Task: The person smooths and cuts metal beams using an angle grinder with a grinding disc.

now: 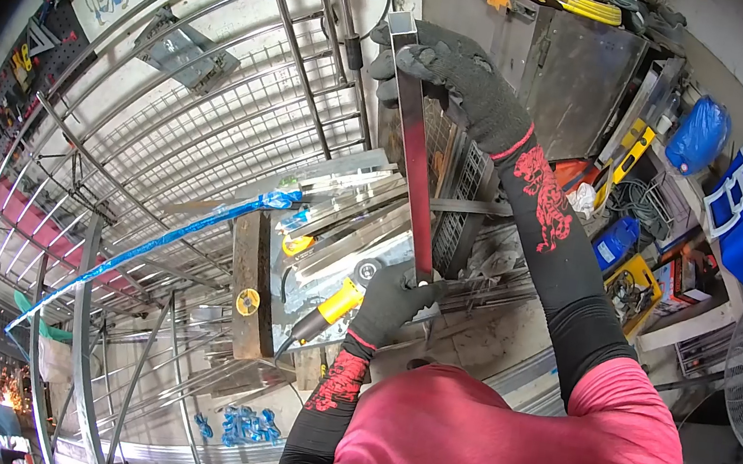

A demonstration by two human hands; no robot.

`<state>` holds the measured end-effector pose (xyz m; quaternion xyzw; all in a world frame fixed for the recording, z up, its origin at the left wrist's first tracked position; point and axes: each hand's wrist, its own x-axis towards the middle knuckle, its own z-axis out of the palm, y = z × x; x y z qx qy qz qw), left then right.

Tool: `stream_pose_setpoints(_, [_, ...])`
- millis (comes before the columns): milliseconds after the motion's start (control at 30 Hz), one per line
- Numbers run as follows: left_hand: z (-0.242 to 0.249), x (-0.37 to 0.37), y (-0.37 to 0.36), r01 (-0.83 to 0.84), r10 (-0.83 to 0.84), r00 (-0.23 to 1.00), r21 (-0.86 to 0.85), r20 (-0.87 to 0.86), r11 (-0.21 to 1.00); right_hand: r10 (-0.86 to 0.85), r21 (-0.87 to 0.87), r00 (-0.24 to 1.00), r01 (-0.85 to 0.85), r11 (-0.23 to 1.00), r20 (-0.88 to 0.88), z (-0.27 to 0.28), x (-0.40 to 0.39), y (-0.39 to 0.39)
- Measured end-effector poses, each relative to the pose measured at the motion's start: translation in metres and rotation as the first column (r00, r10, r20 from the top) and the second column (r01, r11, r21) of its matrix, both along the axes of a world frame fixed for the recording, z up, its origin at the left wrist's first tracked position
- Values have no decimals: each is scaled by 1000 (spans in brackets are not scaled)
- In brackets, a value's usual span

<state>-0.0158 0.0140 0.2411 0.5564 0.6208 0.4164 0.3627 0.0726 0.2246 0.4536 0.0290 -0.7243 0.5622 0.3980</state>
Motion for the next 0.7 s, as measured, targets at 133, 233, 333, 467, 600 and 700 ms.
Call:
stream_pose_setpoints(133, [10,1,-3,35,-35,999,31,-10,999,38,41,999,-36,998,-31,-3,-3,10])
stream_pose_setpoints(233, [12,0,-2,26,-26,999,-11,-47,1000,83,73,996,-80,994,-38,-4,-3,13])
stream_pose_setpoints(333, [11,0,-2,25,-26,999,-16,-31,1000,12,34,1000,-12,999,16,-2,-2,7])
stream_pose_setpoints(467, [5,0,-1,30,-30,999,0,-32,1000,41,109,999,-40,993,-4,-6,-4,15])
stream_pose_setpoints(600, [5,0,-2,24,-24,1000,-11,-6,1000,77,-34,997,-77,996,-3,-4,-1,7])
stream_pose_setpoints(700, [7,1,-3,24,-24,1000,-11,-2,1000,62,-12,998,-62,998,-5,-4,-2,10])
